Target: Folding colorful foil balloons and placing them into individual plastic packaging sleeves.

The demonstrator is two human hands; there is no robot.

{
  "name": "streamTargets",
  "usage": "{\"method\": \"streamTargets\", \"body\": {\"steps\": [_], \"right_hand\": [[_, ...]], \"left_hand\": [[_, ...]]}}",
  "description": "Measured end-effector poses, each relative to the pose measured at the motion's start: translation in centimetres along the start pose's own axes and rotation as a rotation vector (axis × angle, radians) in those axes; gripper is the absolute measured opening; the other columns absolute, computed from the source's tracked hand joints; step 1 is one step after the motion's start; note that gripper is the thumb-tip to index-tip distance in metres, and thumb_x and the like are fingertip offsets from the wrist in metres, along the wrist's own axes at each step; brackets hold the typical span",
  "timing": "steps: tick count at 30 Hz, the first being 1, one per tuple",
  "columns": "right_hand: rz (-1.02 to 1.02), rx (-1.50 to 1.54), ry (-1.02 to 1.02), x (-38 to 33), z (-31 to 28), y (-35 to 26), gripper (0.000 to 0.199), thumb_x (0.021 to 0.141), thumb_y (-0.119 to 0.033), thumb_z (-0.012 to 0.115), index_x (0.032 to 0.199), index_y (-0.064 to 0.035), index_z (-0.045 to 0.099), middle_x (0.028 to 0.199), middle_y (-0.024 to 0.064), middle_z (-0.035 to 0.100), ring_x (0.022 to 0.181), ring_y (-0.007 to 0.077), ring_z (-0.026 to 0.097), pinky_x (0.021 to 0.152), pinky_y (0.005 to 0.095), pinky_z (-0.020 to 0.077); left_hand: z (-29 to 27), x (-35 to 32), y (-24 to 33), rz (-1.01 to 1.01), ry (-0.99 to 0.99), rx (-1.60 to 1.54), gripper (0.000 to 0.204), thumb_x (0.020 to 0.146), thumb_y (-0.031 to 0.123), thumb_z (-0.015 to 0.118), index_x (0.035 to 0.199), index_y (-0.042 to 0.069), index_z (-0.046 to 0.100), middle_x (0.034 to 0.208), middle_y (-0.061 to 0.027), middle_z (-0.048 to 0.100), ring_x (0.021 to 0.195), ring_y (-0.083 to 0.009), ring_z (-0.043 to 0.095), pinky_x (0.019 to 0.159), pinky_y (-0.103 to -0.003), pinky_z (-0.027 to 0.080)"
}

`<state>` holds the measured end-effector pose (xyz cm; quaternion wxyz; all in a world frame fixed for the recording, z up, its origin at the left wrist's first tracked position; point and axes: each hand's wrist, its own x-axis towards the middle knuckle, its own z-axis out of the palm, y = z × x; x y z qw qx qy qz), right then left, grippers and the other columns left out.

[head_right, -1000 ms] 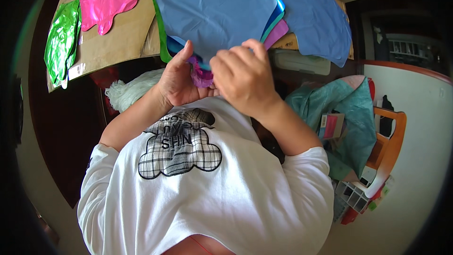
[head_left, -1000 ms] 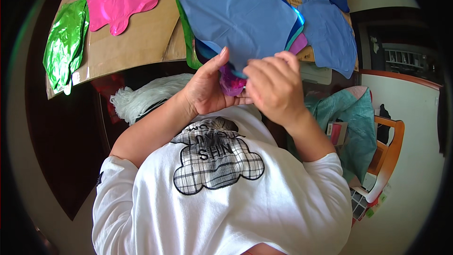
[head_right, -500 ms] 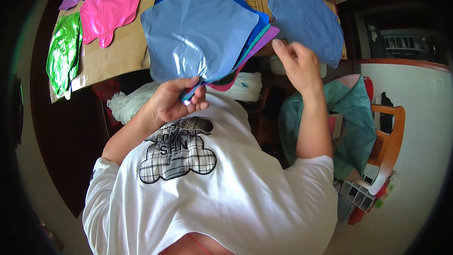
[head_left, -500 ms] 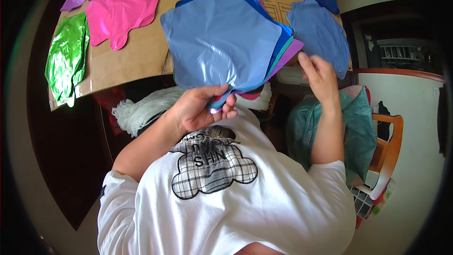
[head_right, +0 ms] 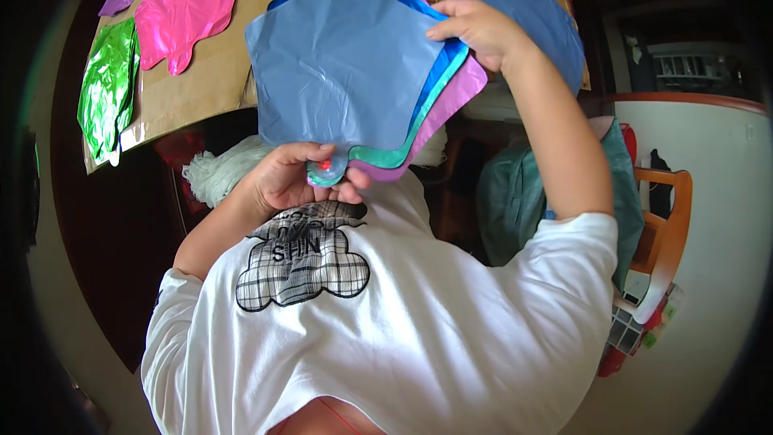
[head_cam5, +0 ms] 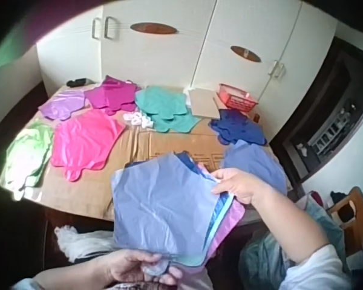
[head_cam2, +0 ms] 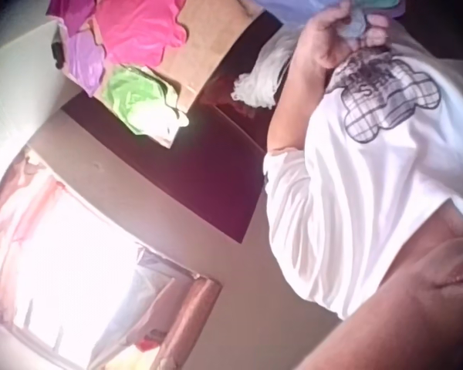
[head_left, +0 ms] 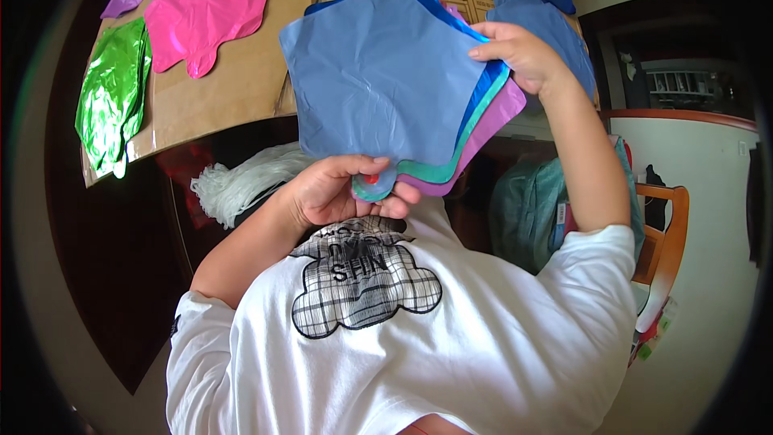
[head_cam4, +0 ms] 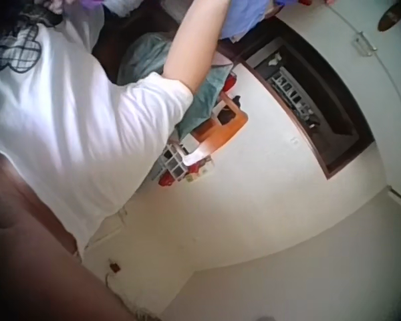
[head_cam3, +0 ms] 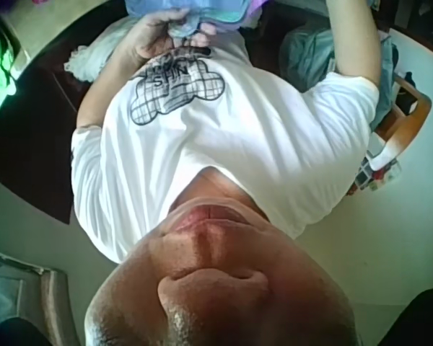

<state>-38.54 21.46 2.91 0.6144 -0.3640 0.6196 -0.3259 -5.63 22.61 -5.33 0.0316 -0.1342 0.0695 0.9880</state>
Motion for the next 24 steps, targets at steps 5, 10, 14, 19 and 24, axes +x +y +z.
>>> {"method": "streamTargets", "body": {"steps": [5,10,14,19,24], "right_hand": [[-0.072,0.0,-0.003,1.8,0.6,-0.9,0.03,0.08,0.0,0.059,0.11,0.0045,0.059,0.097,0.0094,0.065,0.086,0.0147,0.062,0.084,0.0281,0.0505],[-0.029,-0.104,-0.068,1.8,0.6,0.1,0.039,0.076,0.0,0.058,0.114,0.0059,0.055,0.1,0.0092,0.066,0.088,0.0121,0.062,0.086,0.0256,0.048],[-0.03,-0.193,-0.065,1.3,0.1,-0.8,0.039,0.076,-0.003,0.06,0.114,0.0058,0.055,0.1,0.0084,0.064,0.088,0.0111,0.061,0.081,0.0256,0.0491],[-0.005,-0.289,0.037,3.4,0.1,-3.5,0.045,0.082,-0.027,0.07,0.116,0.001,0.056,0.097,0.0063,0.063,0.089,0.0096,0.059,0.075,0.0262,0.0487],[0.048,-0.719,0.273,11.1,3.3,-6.9,0.076,0.08,-0.066,0.058,0.115,0.0013,0.062,0.119,0.0192,0.058,0.107,0.0243,0.058,0.086,0.035,0.0479]], "left_hand": [[-2.5,0.5,-0.5,0.064,-0.13,-0.036,0.061,0.085,0.03,0.063,0.129,-0.009,0.045,0.118,-0.0262,0.059,0.107,-0.0364,0.062,0.104,-0.049,0.039],[-2.6,1.6,-0.5,0.002,0.0,0.067,0.049,0.086,0.03,0.062,0.114,-0.01,0.057,0.111,-0.0203,0.064,0.103,-0.032,0.063,0.105,-0.044,0.038],[-1.1,1.6,-0.1,0.038,0.063,0.158,0.033,0.091,0.024,0.057,0.105,-0.006,0.062,0.098,-0.0139,0.066,0.096,-0.026,0.063,0.097,-0.038,0.044],[1.0,2.1,0.6,0.047,0.283,0.274,0.021,0.096,0.023,0.055,0.093,0.003,0.062,0.085,-0.0034,0.062,0.081,-0.0136,0.056,0.085,-0.027,0.045],[1.6,3.8,-0.5,0.132,0.204,0.343,0.026,0.098,0.024,0.05,0.089,0.003,0.063,0.086,-0.0038,0.061,0.082,-0.0134,0.055,0.084,-0.027,0.042]]}}
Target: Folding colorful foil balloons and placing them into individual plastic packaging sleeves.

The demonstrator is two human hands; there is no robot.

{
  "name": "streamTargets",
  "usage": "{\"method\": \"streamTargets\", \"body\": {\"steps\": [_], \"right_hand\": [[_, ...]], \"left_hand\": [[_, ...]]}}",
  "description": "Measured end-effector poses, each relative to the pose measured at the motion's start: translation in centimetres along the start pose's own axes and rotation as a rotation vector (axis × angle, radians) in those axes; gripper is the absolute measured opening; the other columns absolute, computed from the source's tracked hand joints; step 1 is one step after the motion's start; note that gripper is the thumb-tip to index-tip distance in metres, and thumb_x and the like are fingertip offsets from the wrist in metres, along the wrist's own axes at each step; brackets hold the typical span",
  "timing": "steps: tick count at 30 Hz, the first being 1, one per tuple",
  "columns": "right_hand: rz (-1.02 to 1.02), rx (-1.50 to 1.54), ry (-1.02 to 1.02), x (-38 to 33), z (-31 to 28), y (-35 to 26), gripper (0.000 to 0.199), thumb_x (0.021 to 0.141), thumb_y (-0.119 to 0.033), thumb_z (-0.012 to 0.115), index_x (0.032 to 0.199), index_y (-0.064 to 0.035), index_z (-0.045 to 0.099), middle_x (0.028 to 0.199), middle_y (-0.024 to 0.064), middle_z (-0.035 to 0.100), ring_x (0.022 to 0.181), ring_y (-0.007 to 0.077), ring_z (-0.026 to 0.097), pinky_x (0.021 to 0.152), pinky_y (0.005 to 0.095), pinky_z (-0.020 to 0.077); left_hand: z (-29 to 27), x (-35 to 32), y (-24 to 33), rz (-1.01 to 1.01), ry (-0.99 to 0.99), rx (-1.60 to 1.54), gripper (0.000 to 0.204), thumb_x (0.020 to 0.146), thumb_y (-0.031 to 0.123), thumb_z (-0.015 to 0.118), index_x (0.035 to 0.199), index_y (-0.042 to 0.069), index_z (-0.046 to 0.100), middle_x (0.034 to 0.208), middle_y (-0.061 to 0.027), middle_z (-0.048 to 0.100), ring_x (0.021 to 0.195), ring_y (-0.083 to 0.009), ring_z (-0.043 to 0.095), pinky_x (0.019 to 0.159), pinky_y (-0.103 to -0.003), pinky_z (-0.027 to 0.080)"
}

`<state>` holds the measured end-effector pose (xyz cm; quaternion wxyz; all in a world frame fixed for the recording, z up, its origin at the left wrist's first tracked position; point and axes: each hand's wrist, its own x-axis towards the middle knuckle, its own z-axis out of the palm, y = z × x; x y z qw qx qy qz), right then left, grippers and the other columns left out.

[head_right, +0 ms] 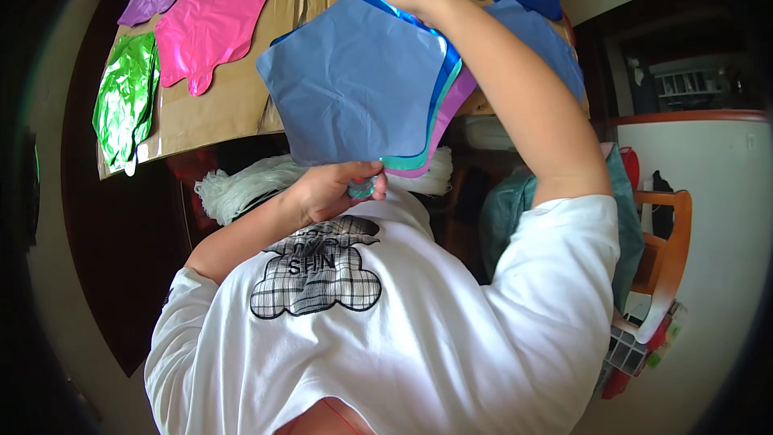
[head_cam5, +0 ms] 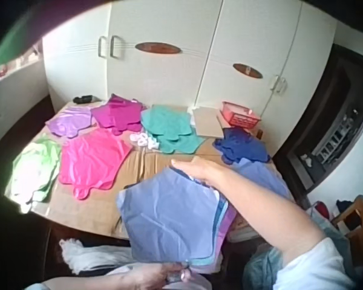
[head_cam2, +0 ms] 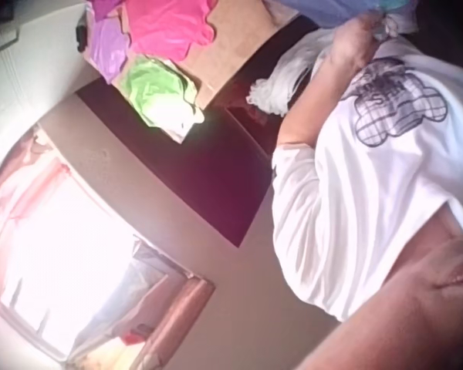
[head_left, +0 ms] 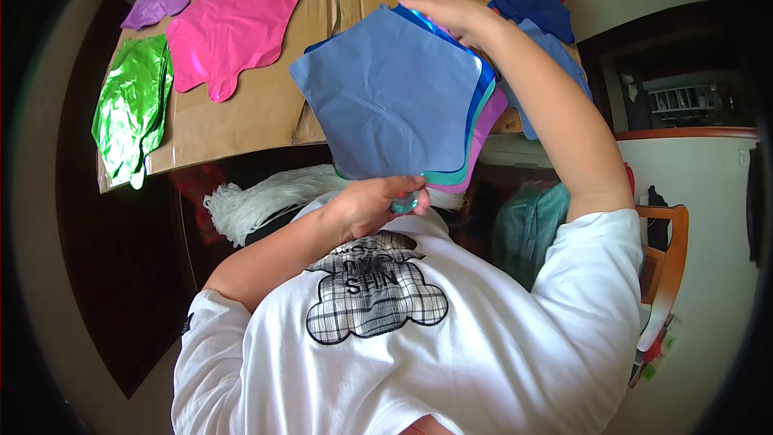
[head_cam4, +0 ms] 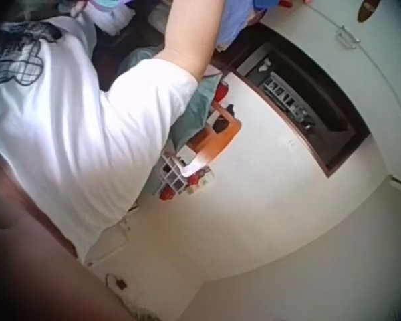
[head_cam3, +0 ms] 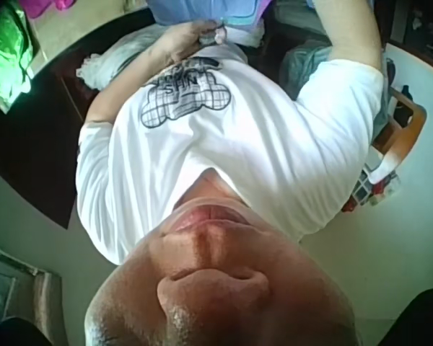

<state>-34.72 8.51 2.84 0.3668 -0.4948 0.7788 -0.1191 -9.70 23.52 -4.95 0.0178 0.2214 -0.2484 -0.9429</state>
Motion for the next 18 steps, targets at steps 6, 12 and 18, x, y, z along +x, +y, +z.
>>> {"method": "streamTargets", "body": {"steps": [6,12,18], "right_hand": [[-0.032,-0.512,0.321,2.3,4.6,-5.1,0.095,0.076,-0.069,0.056,0.13,0.0091,0.048,0.138,0.029,0.043,0.124,0.0368,0.049,0.099,0.0449,0.0429],[0.051,-0.525,0.294,1.5,3.5,-5.6,0.066,0.077,-0.022,0.053,0.135,0.0071,0.043,0.131,0.0203,0.055,0.119,0.0311,0.056,0.095,0.0386,0.0478],[0.055,-0.452,0.196,-0.8,3.0,-6.3,0.051,0.075,-0.015,0.053,0.122,0.0052,0.057,0.121,0.021,0.061,0.11,0.0312,0.061,0.088,0.0369,0.0502]], "left_hand": [[1.7,1.0,-0.3,0.062,-0.082,-0.074,0.027,0.098,0.022,0.049,0.096,-0.001,0.063,0.092,-0.0067,0.063,0.089,-0.0155,0.058,0.089,-0.027,0.043],[1.5,0.0,0.2,0.03,-0.088,-0.254,0.021,0.091,0.016,0.061,0.101,-0.003,0.061,0.102,-0.0097,0.064,0.094,-0.0199,0.061,0.093,-0.032,0.047],[1.1,0.3,-0.1,0.013,-0.079,-0.306,0.017,0.091,0.014,0.062,0.098,-0.002,0.061,0.094,-0.0084,0.064,0.09,-0.0195,0.062,0.092,-0.033,0.048]]}}
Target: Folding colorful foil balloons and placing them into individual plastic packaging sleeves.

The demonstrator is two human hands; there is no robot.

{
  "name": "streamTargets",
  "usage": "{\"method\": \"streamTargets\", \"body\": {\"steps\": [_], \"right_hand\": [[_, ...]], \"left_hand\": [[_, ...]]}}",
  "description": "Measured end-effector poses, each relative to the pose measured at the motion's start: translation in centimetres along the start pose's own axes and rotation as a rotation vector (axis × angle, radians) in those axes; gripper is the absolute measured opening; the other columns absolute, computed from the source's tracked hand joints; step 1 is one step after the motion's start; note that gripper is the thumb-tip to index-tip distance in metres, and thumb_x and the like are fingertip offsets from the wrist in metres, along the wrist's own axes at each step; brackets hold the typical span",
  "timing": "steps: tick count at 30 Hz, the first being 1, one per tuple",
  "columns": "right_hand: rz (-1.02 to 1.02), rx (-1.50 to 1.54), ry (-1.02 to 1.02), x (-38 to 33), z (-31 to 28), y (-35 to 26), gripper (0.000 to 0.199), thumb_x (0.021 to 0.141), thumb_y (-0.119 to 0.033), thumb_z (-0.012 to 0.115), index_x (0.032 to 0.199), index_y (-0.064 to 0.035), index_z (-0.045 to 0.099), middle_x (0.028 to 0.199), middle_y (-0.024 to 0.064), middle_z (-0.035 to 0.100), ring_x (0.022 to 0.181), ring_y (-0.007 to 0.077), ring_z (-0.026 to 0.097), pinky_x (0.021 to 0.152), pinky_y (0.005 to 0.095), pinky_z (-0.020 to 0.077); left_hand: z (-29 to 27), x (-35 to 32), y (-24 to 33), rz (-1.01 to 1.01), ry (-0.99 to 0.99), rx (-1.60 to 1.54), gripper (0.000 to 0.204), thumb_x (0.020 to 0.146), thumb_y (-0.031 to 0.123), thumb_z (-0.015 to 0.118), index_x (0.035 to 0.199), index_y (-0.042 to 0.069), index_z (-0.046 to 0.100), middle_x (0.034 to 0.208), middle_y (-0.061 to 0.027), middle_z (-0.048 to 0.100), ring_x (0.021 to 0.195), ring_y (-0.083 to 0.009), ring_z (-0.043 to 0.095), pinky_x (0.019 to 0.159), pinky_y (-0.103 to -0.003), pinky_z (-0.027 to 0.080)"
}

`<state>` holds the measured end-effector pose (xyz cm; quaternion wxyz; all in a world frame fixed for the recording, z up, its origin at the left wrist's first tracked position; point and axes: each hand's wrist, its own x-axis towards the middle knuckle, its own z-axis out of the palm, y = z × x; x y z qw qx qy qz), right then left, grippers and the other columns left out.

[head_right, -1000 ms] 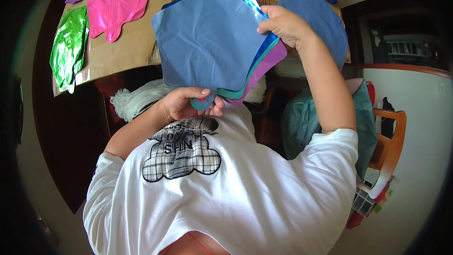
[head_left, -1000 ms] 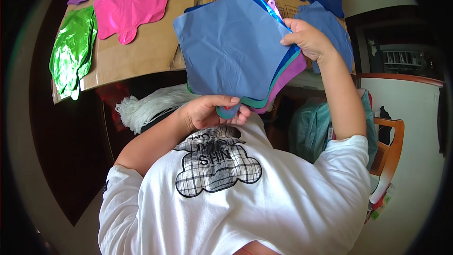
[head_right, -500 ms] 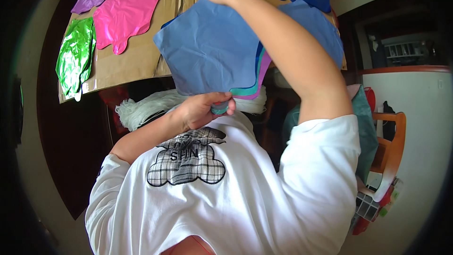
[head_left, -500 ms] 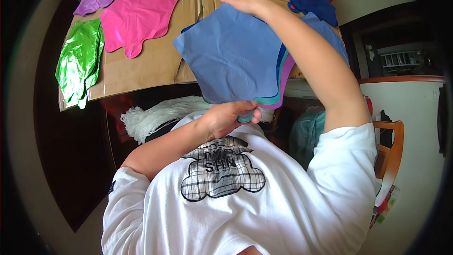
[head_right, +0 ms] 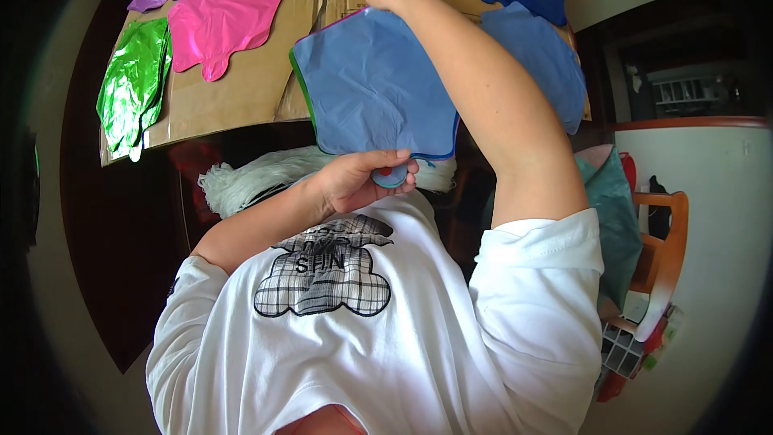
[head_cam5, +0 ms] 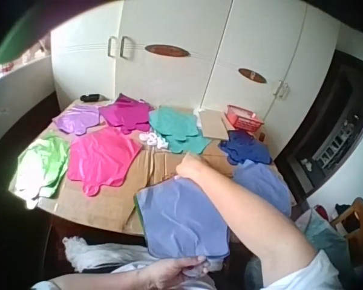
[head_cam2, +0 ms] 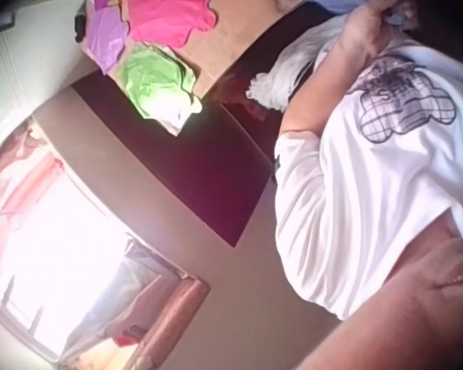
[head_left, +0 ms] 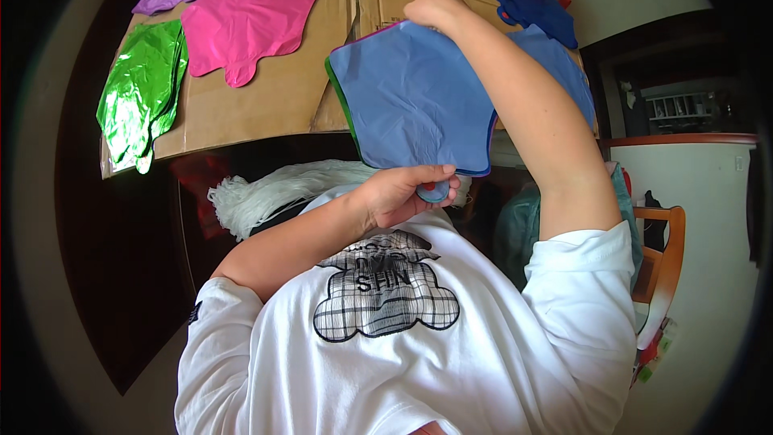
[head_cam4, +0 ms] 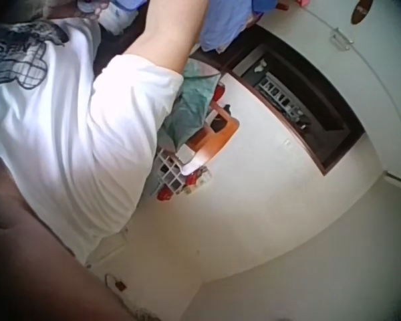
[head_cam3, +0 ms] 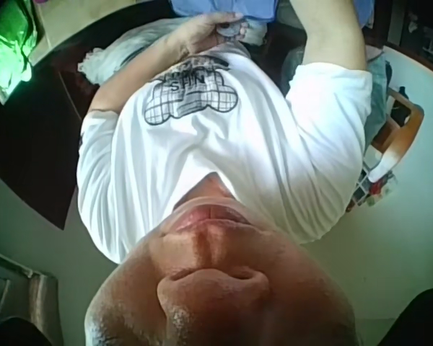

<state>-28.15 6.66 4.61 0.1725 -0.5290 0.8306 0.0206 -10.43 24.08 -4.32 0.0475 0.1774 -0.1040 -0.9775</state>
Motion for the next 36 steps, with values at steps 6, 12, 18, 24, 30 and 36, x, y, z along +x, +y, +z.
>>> {"method": "streamTargets", "body": {"steps": [6,12,18,24,30,36], "right_hand": [[-0.002,0.678,-0.221,3.1,0.5,3.9,0.044,0.076,-0.029,0.071,0.108,0.0002,0.065,0.106,0.0133,0.066,0.093,0.0222,0.063,0.079,0.0376,0.051],[-0.058,0.886,-0.496,0.7,-2.9,8.8,0.036,0.081,-0.024,0.072,0.11,-0.0058,0.062,0.092,0.0063,0.067,0.079,0.015,0.064,0.071,0.0289,0.0515],[-0.074,1.087,-0.683,0.2,-2.6,10.4,0.034,0.075,-0.022,0.076,0.103,-0.004,0.066,0.094,0.0103,0.067,0.082,0.0196,0.063,0.076,0.038,0.0524],[-0.063,0.766,-0.456,0.4,-1.5,9.2,0.026,0.08,-0.005,0.066,0.105,0.0021,0.063,0.094,0.0101,0.066,0.081,0.016,0.065,0.075,0.029,0.0536],[-0.285,0.865,-0.225,0.6,1.2,9.2,0.038,0.08,0.004,0.059,0.118,0.0059,0.052,0.097,0.0125,0.065,0.082,0.017,0.064,0.075,0.0294,0.0537],[-0.311,1.057,-0.23,-0.2,2.2,9.4,0.033,0.08,0.006,0.059,0.113,0.0059,0.056,0.093,0.012,0.065,0.079,0.0161,0.064,0.072,0.0279,0.0525]], "left_hand": [[-0.2,-0.2,0.2,-0.032,0.056,0.147,0.018,0.095,0.016,0.056,0.094,0.0,0.062,0.09,-0.0063,0.063,0.086,-0.0166,0.061,0.089,-0.031,0.048],[-1.0,-1.3,1.4,-0.04,-0.027,0.126,0.019,0.096,0.017,0.054,0.09,0.001,0.061,0.084,-0.0044,0.06,0.08,-0.0158,0.059,0.093,-0.035,0.044],[0.1,-2.7,3.1,0.034,-0.16,0.14,0.019,0.096,0.017,0.054,0.088,0.001,0.061,0.082,-0.0046,0.059,0.078,-0.0165,0.057,0.096,-0.038,0.043],[-1.2,-1.9,2.7,-0.034,-0.145,0.217,0.019,0.094,0.017,0.056,0.094,-0.001,0.061,0.09,-0.0076,0.06,0.084,-0.0193,0.058,0.098,-0.04,0.042],[-2.5,-2.0,2.0,-0.031,-0.135,-0.085,0.042,0.085,0.02,0.067,0.11,-0.01,0.054,0.11,-0.0186,0.059,0.102,-0.0304,0.06,0.104,-0.05,0.04],[-2.1,-1.3,1.5,-0.027,-0.116,-0.06,0.033,0.087,0.022,0.065,0.104,-0.006,0.059,0.105,-0.0152,0.062,0.097,-0.0272,0.062,0.099,-0.044,0.045]]}}
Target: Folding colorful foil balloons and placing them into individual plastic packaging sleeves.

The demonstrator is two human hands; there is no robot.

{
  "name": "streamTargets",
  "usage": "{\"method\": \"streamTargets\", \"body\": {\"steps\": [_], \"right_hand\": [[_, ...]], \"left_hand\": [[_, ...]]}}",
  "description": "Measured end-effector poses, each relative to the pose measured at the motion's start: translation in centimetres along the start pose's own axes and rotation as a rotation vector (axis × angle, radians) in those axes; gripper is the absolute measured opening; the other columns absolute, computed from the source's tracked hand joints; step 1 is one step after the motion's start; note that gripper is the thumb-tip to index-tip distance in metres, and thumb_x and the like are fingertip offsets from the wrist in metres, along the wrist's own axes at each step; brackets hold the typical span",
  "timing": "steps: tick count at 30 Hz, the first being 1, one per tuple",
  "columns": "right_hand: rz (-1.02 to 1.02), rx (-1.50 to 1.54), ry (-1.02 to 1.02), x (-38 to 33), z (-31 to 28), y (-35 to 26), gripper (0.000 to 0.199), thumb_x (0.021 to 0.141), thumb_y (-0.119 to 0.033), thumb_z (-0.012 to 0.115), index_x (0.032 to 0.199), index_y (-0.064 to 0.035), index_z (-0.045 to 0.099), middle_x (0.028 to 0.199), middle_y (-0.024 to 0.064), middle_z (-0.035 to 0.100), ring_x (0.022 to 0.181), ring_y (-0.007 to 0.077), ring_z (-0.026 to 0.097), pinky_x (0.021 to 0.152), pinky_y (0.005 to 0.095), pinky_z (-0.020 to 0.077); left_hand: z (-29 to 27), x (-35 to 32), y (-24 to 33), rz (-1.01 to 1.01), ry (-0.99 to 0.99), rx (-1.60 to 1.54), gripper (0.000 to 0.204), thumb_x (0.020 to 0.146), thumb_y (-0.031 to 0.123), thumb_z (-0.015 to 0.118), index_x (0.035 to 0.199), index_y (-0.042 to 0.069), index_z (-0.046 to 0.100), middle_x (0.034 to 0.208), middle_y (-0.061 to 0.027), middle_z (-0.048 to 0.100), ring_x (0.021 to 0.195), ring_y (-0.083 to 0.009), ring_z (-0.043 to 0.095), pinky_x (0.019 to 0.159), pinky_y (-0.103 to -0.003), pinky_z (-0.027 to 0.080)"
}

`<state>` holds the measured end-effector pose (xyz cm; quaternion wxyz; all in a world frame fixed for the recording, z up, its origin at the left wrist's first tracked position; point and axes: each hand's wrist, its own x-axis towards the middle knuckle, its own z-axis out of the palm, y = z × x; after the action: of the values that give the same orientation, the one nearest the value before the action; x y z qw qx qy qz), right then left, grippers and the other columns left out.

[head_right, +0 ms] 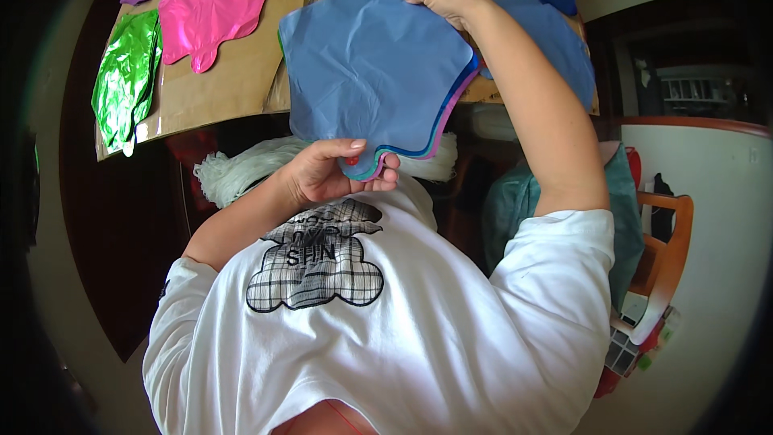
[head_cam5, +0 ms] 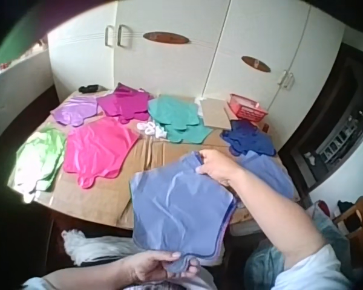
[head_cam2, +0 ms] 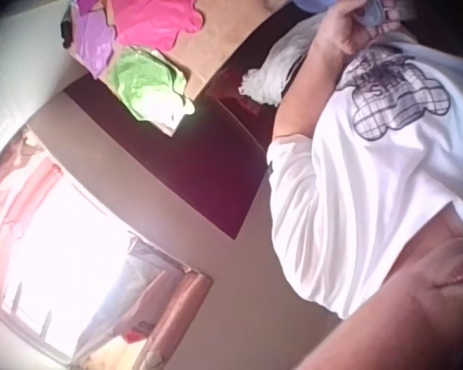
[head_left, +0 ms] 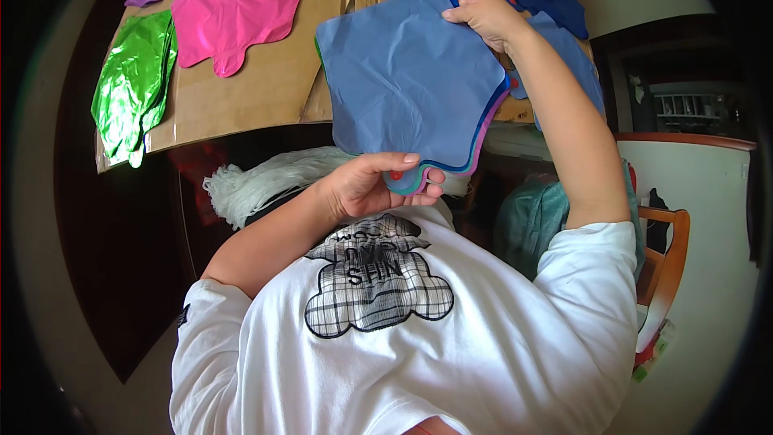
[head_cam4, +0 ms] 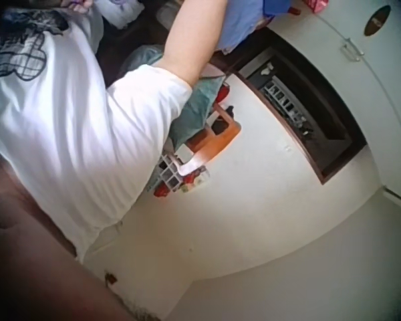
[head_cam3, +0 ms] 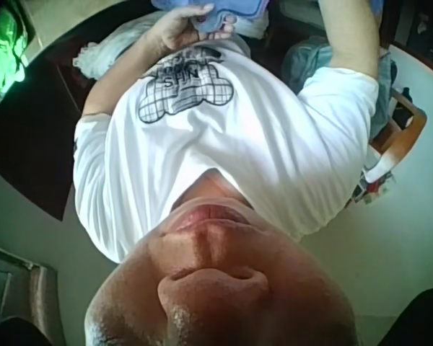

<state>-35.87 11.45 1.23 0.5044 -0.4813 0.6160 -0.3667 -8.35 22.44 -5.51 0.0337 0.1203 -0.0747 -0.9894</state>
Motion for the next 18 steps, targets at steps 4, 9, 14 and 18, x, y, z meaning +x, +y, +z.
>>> {"method": "streamTargets", "body": {"steps": [4,9,14,18], "right_hand": [[-0.023,-0.095,0.064,0.6,-0.2,0.4,0.023,0.079,0.001,0.059,0.102,0.0047,0.061,0.081,0.0078,0.063,0.07,0.0133,0.059,0.064,0.0276,0.0486],[0.036,-0.336,0.162,2.1,0.9,-0.9,0.02,0.075,-0.016,0.066,0.082,0.0032,0.065,0.071,0.0056,0.059,0.063,0.0129,0.053,0.057,0.0307,0.0435],[0.196,-0.689,0.364,5.3,2.6,-2.7,0.042,0.076,-0.038,0.067,0.084,0.0035,0.068,0.089,0.0176,0.069,0.08,0.0259,0.066,0.069,0.0365,0.0517],[0.206,-1.03,0.371,4.8,4.3,-4.0,0.041,0.077,-0.037,0.06,0.086,0.002,0.069,0.095,0.0201,0.069,0.088,0.0318,0.067,0.075,0.0385,0.053]], "left_hand": [[0.3,1.1,-0.2,-0.005,0.306,0.149,0.017,0.092,0.019,0.06,0.096,0.002,0.06,0.088,-0.0058,0.062,0.08,-0.0168,0.059,0.087,-0.035,0.05],[1.3,1.1,-0.5,0.012,0.386,0.23,0.013,0.094,0.017,0.057,0.091,0.005,0.06,0.082,-0.0035,0.06,0.073,-0.0139,0.055,0.079,-0.031,0.05],[2.4,1.5,-0.8,0.042,0.439,0.281,0.015,0.093,0.016,0.058,0.092,0.002,0.062,0.084,-0.0053,0.062,0.074,-0.0158,0.057,0.08,-0.03,0.05],[2.7,1.3,-0.9,0.056,0.385,0.289,0.015,0.092,0.018,0.06,0.096,0.004,0.064,0.088,-0.005,0.063,0.08,-0.0155,0.06,0.084,-0.033,0.046]]}}
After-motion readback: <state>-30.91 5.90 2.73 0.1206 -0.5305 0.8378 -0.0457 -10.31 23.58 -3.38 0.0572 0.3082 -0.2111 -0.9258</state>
